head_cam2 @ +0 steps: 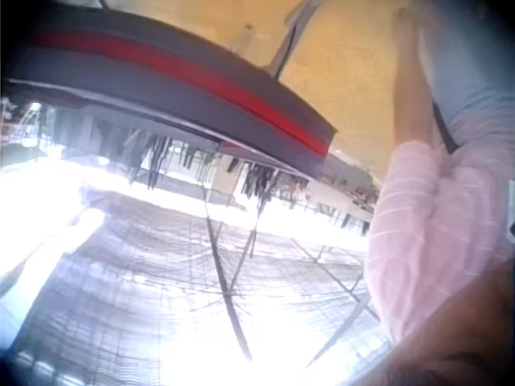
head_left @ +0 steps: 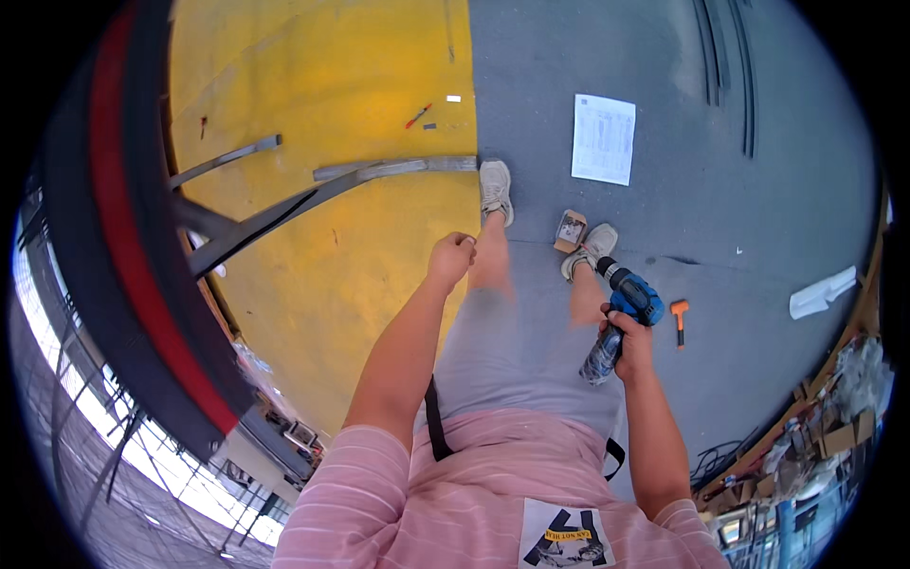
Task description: The person uses a power drill to drive screws into the corners of a large metal frame, using an L-square to check the alignment before drilling each screw.
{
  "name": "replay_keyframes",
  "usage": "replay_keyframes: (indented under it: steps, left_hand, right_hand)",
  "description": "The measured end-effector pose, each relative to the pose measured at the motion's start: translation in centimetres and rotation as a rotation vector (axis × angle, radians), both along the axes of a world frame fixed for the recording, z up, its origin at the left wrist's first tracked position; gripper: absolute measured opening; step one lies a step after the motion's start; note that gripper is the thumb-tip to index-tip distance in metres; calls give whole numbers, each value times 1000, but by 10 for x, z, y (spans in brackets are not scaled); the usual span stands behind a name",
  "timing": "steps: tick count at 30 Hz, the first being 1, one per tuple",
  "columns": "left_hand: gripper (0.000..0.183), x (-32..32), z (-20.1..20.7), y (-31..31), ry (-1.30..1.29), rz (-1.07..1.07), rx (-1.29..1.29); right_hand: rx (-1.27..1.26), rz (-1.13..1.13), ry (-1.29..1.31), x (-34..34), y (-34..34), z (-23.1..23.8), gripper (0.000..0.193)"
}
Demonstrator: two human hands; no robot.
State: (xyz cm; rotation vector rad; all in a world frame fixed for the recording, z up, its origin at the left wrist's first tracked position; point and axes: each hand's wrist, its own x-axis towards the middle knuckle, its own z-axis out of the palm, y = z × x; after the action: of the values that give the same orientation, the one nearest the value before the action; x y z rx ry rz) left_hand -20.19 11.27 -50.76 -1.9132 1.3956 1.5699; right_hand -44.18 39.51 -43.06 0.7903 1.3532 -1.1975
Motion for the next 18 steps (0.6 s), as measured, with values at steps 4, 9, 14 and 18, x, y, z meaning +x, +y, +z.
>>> replay_keyframes:
  steps: [4,9,14,18]
  left_hand:
    - [30,-78,-126,-10,-24,-565,-162]
    - [29,-126,-305,75,76,-1042,71]
    - [24,-120,-451,201,-62,83,443]
    - [20,-157,-486,233,-247,1040,360]
  right_hand:
    - [238,-187,107,0,-14,-85,32]
    - [368,-442,62,-4,-46,-217,35]
    - [319,-410,87,11,-51,-279,43]
    - [291,-391,55,5,-33,-287,44]
